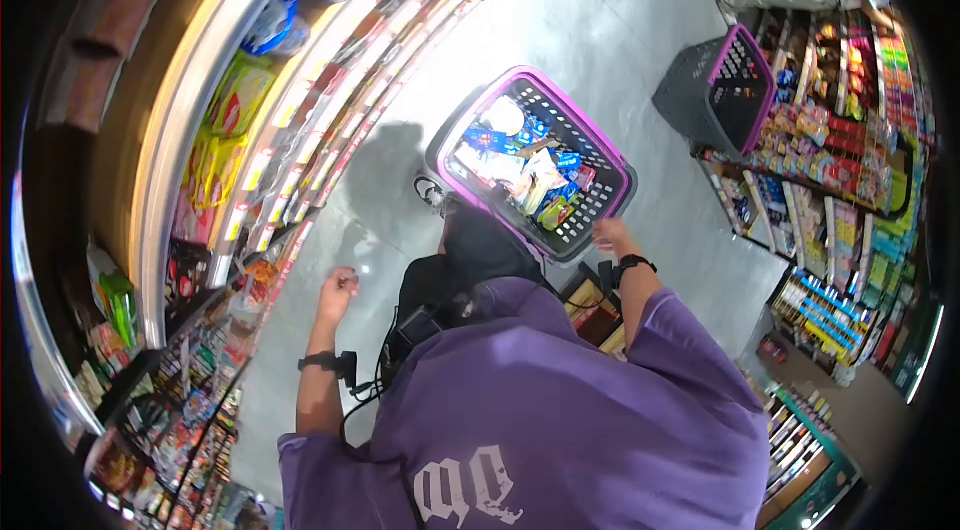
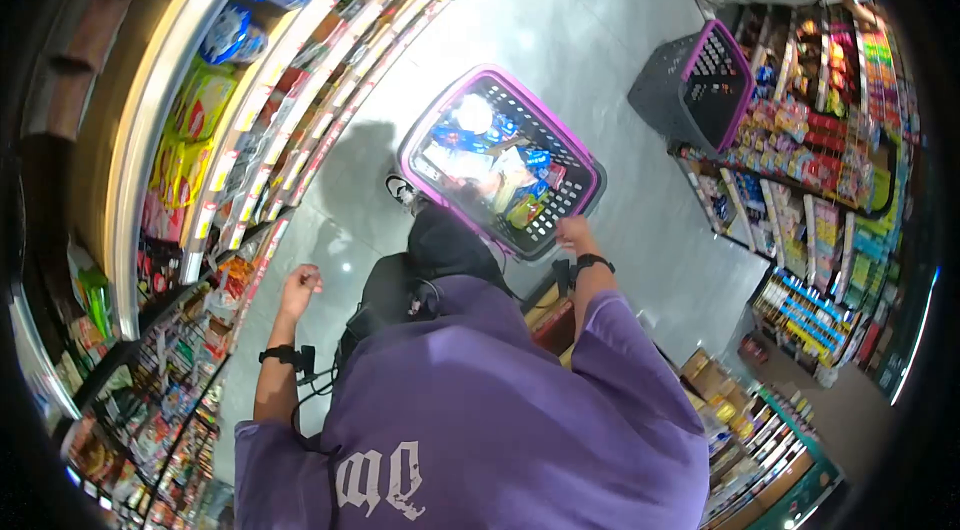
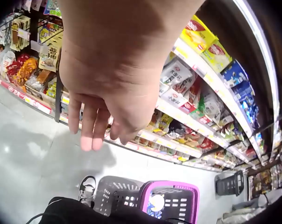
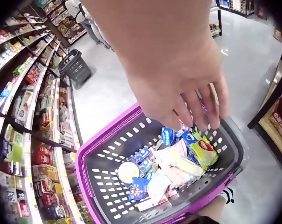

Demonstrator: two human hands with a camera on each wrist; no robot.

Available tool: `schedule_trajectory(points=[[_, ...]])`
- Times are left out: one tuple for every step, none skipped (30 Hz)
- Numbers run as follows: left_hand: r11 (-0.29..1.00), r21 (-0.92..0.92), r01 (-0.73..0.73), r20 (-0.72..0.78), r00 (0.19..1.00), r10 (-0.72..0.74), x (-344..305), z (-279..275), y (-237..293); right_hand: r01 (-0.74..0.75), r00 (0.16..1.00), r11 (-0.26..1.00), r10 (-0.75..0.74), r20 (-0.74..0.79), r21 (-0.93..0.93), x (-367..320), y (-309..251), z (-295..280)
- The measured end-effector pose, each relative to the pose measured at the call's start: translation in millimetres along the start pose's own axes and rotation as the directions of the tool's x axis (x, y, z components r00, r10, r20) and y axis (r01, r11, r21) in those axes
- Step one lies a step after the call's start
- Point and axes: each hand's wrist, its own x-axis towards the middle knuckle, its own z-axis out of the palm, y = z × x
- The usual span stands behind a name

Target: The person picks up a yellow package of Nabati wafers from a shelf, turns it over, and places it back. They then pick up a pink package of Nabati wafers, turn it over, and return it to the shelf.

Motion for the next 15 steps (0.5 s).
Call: schedule_trajectory(points=[[1.000, -0.026, -0.001, 0.035, 0.999, 0.002, 2.6, 7.2, -5.5, 0.046, 0.999, 0.999, -0.046, -0.001, 0.002, 3.9, -4.5, -1.1], [1.000, 0.004, 0.010, 0.066, 0.998, -0.010, 6.9, 12.5, -2.7, 0.090, 0.996, 0.996, -0.090, -0.004, -0.002, 9.0, -8.6, -6.0], [0.999, 0.030, 0.026, 0.095, 0.995, -0.029, 7.8, 19.9, -0.9, 0.138, 0.990, 0.989, -0.139, -0.003, -0.054, 28.3, -9.6, -10.6], [0.997, 0.057, 0.047, 0.124, 0.991, -0.053, 5.5, 27.8, -1.6, 0.182, 0.983, 0.977, -0.183, 0.003, -0.109, 47.5, -4.1, -14.6], [0.996, 0.062, 0.058, 0.134, 0.989, -0.066, -1.8, 35.5, -6.2, 0.221, 0.975, 0.970, -0.222, 0.000, -0.101, 54.3, 1.0, -17.0], [0.996, 0.066, 0.060, 0.139, 0.988, -0.069, -4.1, 43.8, -8.2, 0.270, 0.962, 0.958, -0.272, -0.007, -0.091, 63.5, 0.5, -14.6], [0.996, 0.067, 0.054, 0.138, 0.988, -0.063, 5.0, 53.6, -5.8, 0.257, 0.963, 0.959, -0.264, -0.049, -0.117, 55.6, -7.9, -10.7], [0.997, 0.069, 0.045, 0.149, 0.987, -0.055, 8.7, 67.1, 7.7, 0.329, 0.934, 0.905, -0.353, -0.048, -0.270, 65.3, -16.3, -6.6], [0.996, 0.070, 0.047, 0.155, 0.986, -0.058, -0.6, 81.2, 28.3, 0.385, 0.900, 0.821, -0.434, -0.024, -0.421, 79.6, -18.3, 0.1], [0.995, 0.072, 0.070, 0.167, 0.983, -0.082, -15.2, 94.4, 37.2, 0.418, 0.871, 0.714, -0.491, 0.024, -0.562, 93.2, -3.2, 6.7], [0.995, 0.055, 0.084, 0.190, 0.977, -0.094, -25.2, 106.3, 31.9, 0.555, 0.696, 0.319, -0.683, 0.219, -0.768, 190.5, 41.1, 23.1], [0.995, 0.035, 0.094, 0.210, 0.973, -0.099, -27.6, 118.1, 24.1, 0.380, 0.874, 0.623, -0.485, 0.043, -0.684, 106.3, -7.9, 32.3], [0.995, 0.016, 0.100, 0.228, 0.968, -0.101, -27.5, 130.2, 22.4, 0.367, 0.875, 0.608, -0.483, 0.038, -0.704, 101.3, -16.2, 42.8], [0.982, 0.123, 0.146, 0.217, 0.961, -0.170, -32.9, 146.0, 41.1, 0.378, 0.882, 0.590, -0.465, 0.082, -0.714, 118.2, -15.3, 53.1], [0.971, 0.142, 0.191, 0.226, 0.949, -0.220, -33.9, 155.7, 33.4, 0.408, 0.882, 0.527, -0.437, 0.175, -0.746, 141.3, -10.1, 63.9]])
